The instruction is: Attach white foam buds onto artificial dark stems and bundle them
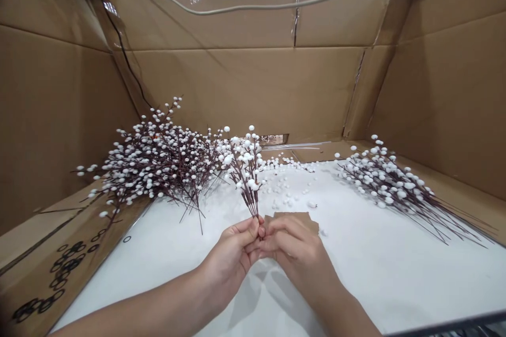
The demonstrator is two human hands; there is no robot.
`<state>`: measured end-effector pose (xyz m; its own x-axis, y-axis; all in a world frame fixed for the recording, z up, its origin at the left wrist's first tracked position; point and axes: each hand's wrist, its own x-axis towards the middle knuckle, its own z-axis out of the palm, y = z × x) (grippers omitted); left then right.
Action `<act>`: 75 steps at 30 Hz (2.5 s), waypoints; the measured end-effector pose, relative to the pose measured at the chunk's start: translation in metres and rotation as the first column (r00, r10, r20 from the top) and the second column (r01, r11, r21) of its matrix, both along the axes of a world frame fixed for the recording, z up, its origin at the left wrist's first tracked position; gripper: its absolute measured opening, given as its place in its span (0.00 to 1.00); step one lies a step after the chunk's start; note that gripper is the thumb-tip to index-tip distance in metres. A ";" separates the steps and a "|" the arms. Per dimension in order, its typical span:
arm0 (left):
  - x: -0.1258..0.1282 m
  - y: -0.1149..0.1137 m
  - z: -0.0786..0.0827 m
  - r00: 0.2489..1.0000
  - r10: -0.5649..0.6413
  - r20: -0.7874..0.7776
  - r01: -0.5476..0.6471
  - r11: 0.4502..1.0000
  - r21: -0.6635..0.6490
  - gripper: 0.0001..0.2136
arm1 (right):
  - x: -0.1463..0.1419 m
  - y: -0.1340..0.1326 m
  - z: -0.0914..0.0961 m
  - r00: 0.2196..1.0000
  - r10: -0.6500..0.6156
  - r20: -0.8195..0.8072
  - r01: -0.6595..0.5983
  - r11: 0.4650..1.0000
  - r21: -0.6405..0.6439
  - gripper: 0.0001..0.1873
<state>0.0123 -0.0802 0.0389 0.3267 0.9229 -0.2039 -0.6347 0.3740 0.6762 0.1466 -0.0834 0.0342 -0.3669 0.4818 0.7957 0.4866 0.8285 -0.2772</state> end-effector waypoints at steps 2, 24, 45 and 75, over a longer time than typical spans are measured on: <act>-0.001 -0.002 0.003 1.000 0.018 -0.012 -0.018 1.000 -0.015 0.06 | -0.004 -0.002 -0.003 0.998 -0.055 -0.006 0.055 0.993 0.100 0.08; 0.002 -0.010 0.015 0.995 -0.083 -0.050 0.085 0.996 0.031 0.13 | 0.002 -0.010 -0.002 0.980 -0.142 0.141 0.068 0.898 0.434 0.06; -0.006 -0.013 0.028 0.936 -0.313 -0.159 0.325 0.944 0.056 0.15 | -0.004 -0.032 0.018 0.972 -0.231 0.042 0.172 0.822 0.543 0.11; -0.012 0.029 -0.005 0.914 -0.001 -0.406 0.102 0.969 0.227 0.17 | 0.184 0.028 0.027 0.589 -0.807 -0.024 0.566 0.434 -0.701 0.18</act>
